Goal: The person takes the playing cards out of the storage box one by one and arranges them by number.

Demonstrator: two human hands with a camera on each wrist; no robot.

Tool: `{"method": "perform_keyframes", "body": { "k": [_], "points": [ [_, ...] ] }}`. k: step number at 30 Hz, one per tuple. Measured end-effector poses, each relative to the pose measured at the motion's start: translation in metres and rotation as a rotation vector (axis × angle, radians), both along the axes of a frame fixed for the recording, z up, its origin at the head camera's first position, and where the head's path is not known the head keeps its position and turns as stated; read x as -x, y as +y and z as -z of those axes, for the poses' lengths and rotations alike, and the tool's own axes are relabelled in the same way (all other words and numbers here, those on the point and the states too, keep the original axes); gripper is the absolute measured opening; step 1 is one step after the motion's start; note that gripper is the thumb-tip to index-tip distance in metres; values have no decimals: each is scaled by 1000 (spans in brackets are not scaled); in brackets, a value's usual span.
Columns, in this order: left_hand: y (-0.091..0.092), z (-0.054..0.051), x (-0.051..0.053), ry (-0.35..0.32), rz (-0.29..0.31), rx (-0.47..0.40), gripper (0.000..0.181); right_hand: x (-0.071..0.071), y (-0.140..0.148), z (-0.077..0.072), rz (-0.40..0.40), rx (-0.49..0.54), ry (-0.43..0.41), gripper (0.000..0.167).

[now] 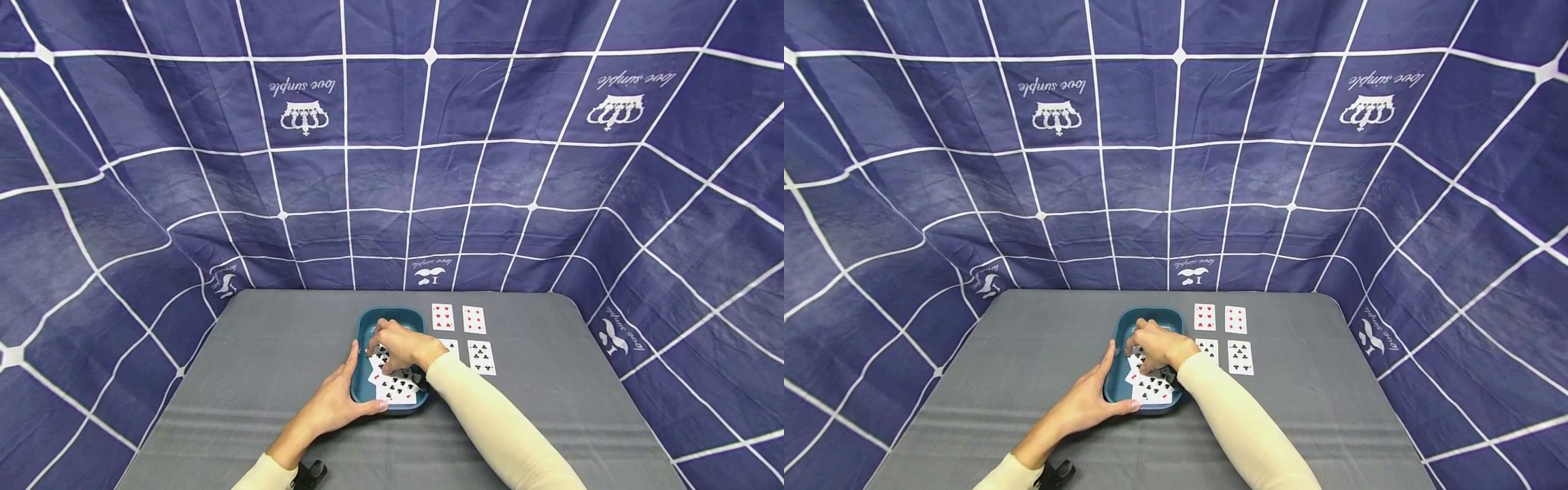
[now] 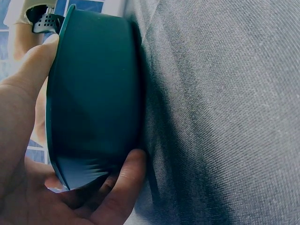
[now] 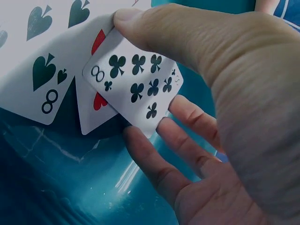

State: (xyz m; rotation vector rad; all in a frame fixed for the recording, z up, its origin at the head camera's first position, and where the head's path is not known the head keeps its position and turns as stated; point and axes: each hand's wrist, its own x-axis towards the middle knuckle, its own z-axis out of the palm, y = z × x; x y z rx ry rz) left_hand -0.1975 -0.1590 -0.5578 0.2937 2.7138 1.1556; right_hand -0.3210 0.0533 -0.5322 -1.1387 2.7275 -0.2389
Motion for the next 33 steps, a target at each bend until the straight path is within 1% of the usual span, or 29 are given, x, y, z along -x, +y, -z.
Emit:
{"method": "perform_keyframes", "body": {
  "k": [3, 8, 13, 16, 21, 25, 33],
  "points": [
    [0, -1, 0, 2, 5, -4, 146, -1, 0, -3, 7, 17, -18, 48],
    [1, 0, -1, 7, 12, -3, 146, -3, 2, -3, 27, 23, -26, 49],
    [1, -1, -1, 5, 8, -5, 147, -4, 4, -4, 48, 48, -71, 48],
    [1, -1, 0, 0, 5, -5, 147, -5, 5, -6, 49, 68, -82, 48],
    [0, -2, -1, -10, -1, 0, 147, -6, 8, -10, 17, 106, -51, 48],
    [0, -2, 0, -2, -2, 3, 147, -7, 12, -13, -14, 157, -22, 48],
    [1, -2, -1, 12, -5, 6, 147, -13, 25, -20, -8, 223, -43, 49]
  ]
}}
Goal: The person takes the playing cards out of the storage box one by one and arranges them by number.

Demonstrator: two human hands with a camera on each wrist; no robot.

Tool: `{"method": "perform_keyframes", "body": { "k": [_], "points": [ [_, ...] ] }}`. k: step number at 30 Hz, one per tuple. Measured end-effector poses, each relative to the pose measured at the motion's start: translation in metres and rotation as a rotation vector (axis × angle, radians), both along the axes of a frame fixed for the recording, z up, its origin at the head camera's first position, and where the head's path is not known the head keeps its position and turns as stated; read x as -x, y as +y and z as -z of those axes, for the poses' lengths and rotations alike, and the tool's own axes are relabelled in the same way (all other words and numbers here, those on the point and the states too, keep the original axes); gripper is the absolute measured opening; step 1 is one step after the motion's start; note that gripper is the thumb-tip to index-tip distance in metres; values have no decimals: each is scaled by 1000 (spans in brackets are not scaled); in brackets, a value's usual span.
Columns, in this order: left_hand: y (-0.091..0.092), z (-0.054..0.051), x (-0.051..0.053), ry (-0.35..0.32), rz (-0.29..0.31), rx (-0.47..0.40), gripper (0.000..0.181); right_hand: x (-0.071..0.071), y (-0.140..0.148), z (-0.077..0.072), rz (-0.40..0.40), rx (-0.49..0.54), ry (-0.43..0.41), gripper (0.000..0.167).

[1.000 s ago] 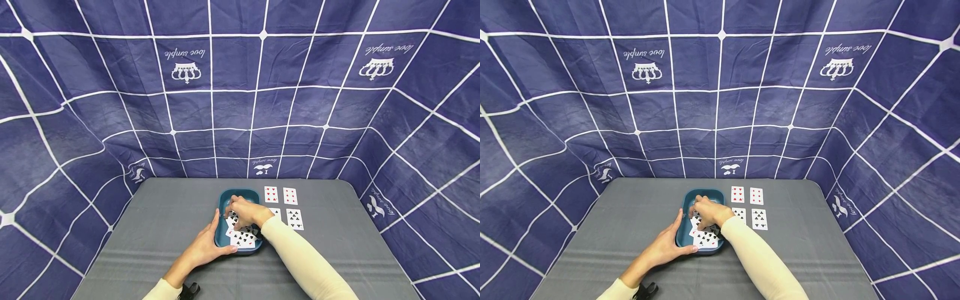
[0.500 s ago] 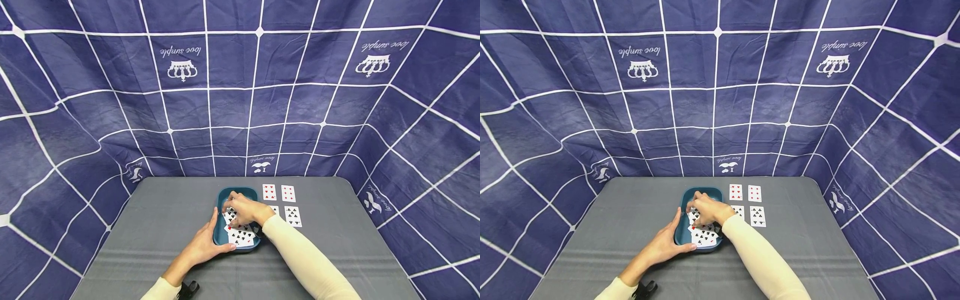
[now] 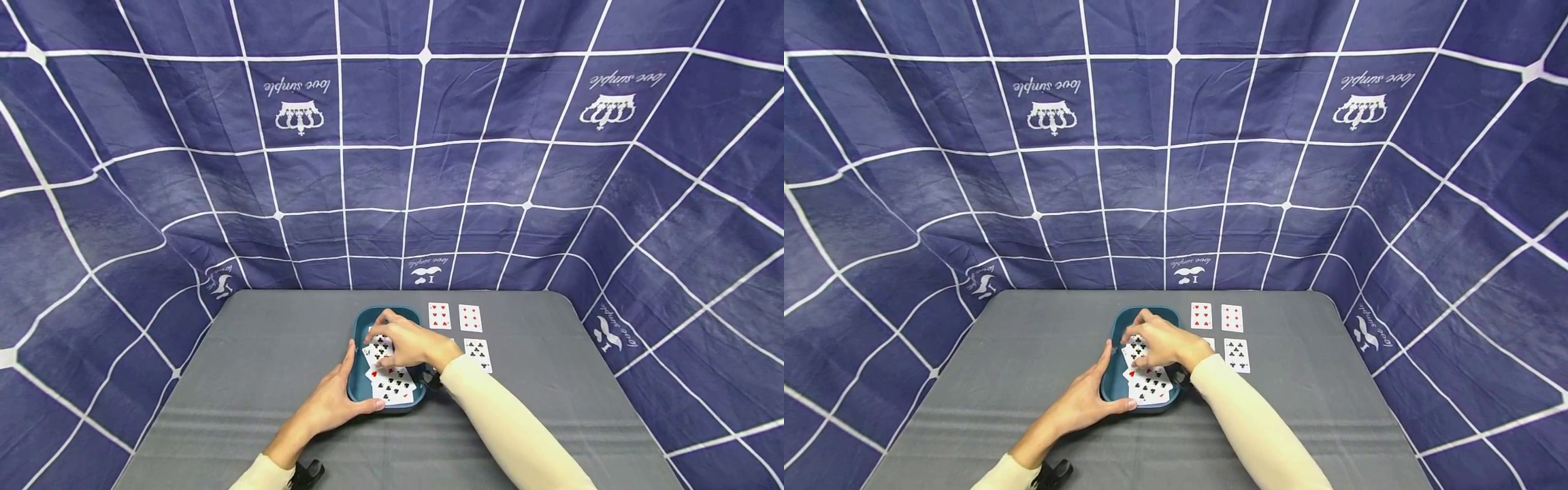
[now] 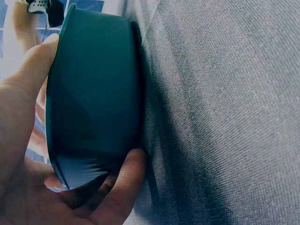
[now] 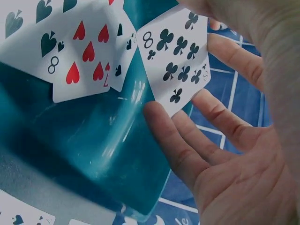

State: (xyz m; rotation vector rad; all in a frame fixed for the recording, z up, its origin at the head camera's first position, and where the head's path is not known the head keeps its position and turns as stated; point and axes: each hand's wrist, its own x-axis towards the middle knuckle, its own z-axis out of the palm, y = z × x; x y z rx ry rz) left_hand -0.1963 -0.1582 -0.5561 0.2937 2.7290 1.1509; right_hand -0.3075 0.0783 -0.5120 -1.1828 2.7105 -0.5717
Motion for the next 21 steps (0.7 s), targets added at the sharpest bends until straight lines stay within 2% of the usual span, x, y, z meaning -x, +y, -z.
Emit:
{"method": "perform_keyframes", "body": {
  "k": [10, 21],
  "points": [
    [0, 2, 1, 22, 8, 0, 146, -7, 13, -7, 6, 50, 33, 52],
    [0, 3, 1, 6, -2, 11, 147, -18, 29, -7, -4, 90, 71, 55]
  ]
}}
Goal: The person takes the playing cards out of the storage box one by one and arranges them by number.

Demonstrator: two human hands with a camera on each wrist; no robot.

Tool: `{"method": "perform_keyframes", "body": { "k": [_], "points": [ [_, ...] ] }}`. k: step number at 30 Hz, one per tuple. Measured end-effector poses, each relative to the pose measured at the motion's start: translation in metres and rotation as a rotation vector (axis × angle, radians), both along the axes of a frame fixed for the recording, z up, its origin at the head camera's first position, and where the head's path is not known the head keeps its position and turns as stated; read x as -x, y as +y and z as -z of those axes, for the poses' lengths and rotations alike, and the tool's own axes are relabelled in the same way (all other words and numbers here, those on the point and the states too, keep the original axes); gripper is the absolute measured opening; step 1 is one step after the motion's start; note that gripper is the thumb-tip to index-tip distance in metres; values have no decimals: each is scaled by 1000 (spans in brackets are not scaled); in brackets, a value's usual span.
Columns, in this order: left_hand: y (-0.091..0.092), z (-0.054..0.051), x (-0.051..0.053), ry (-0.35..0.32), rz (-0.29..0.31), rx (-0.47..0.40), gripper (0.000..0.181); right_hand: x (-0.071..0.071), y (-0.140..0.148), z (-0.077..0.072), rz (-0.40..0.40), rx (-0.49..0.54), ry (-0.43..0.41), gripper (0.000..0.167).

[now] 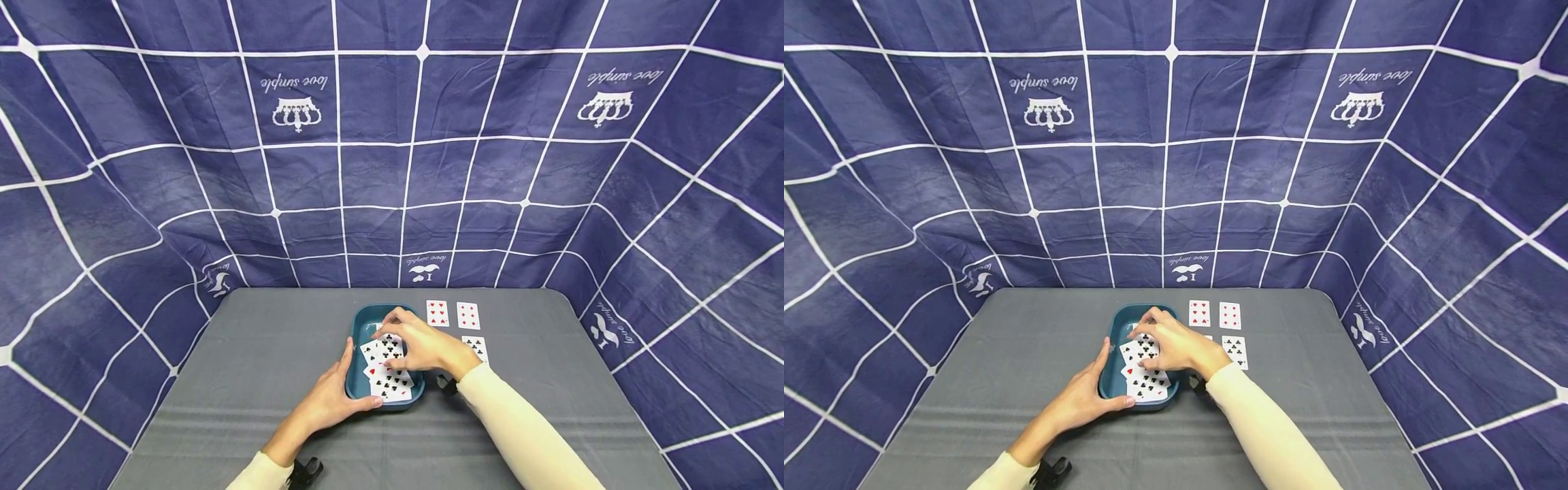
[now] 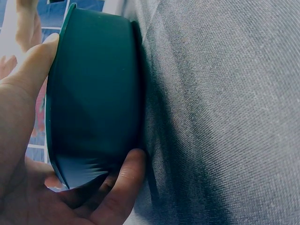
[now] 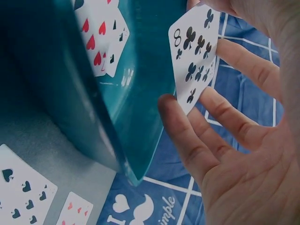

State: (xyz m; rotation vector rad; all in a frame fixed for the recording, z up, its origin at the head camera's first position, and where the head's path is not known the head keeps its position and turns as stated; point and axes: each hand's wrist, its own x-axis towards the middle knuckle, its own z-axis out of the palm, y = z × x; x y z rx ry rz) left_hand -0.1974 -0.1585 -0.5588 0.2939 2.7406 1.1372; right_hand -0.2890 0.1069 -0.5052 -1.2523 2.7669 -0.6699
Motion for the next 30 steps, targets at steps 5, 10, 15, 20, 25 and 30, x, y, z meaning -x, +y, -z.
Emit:
{"method": "perform_keyframes", "body": {
  "k": [5, 10, 15, 20, 25, 30],
  "points": [
    [0, 1, 1, -5, 1, 4, 147, -7, 10, 2, 8, 12, 19, 56],
    [0, 2, 2, 2, 7, 4, 147, -16, 24, 7, 33, 12, 49, 58],
    [0, 2, 3, 7, 0, 7, 147, -25, 40, 11, 39, 40, 75, 55],
    [1, 3, 2, 10, -5, 12, 148, -35, 58, 16, 61, 53, 85, 52],
    [1, 3, 1, 8, -12, -3, 149, -44, 75, 24, 80, 69, 97, 50],
    [0, 2, 0, 2, -16, -7, 149, -54, 88, 30, 97, 58, 124, 49]
  ]
}}
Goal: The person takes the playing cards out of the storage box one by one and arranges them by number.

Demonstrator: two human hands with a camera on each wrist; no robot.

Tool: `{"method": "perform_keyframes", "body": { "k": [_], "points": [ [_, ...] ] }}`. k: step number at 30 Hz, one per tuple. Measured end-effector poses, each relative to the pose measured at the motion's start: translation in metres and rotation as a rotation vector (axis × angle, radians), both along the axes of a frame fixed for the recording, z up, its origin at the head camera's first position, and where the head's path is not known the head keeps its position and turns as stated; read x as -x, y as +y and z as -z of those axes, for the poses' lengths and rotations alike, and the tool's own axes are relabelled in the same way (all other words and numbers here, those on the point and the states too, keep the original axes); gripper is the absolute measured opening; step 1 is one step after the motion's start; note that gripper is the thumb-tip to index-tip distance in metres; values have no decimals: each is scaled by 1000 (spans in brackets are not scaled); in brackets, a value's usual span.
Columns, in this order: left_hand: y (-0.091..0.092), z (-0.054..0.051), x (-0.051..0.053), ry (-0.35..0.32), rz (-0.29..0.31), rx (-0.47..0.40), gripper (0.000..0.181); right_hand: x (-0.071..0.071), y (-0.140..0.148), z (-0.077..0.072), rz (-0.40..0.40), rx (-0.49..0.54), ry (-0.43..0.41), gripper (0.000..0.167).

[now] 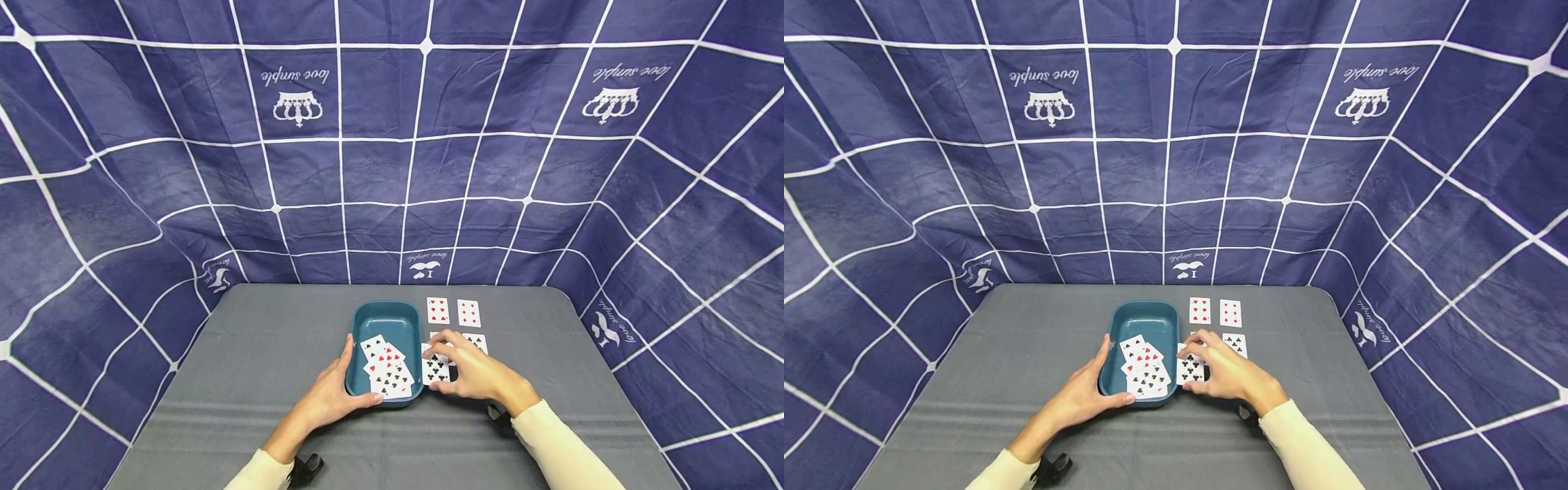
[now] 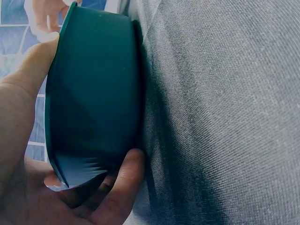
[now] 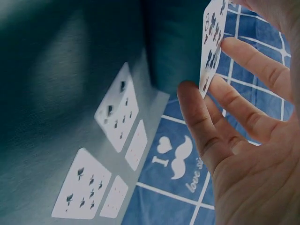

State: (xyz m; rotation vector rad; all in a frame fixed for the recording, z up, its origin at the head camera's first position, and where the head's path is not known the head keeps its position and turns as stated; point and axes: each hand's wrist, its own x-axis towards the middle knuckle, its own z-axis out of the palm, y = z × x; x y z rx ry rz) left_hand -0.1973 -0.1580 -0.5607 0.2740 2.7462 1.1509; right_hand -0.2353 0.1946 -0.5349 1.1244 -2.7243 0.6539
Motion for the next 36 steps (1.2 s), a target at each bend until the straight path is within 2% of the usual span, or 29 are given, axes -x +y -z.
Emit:
{"method": "perform_keyframes", "body": {
  "k": [10, 21, 27, 36],
  "points": [
    [1, 1, 1, -4, 4, -14, 148, -17, 18, 16, -5, 3, 50, 47],
    [-2, 2, 0, -20, 4, -8, 148, -31, 25, 32, 11, -47, 19, 42],
    [-2, 3, 1, -28, 2, -5, 148, -41, 24, 38, 47, -106, 1, 43],
    [-2, 2, 2, -27, 10, -4, 148, -46, 20, 45, 63, -133, -28, 43]
  ]
}}
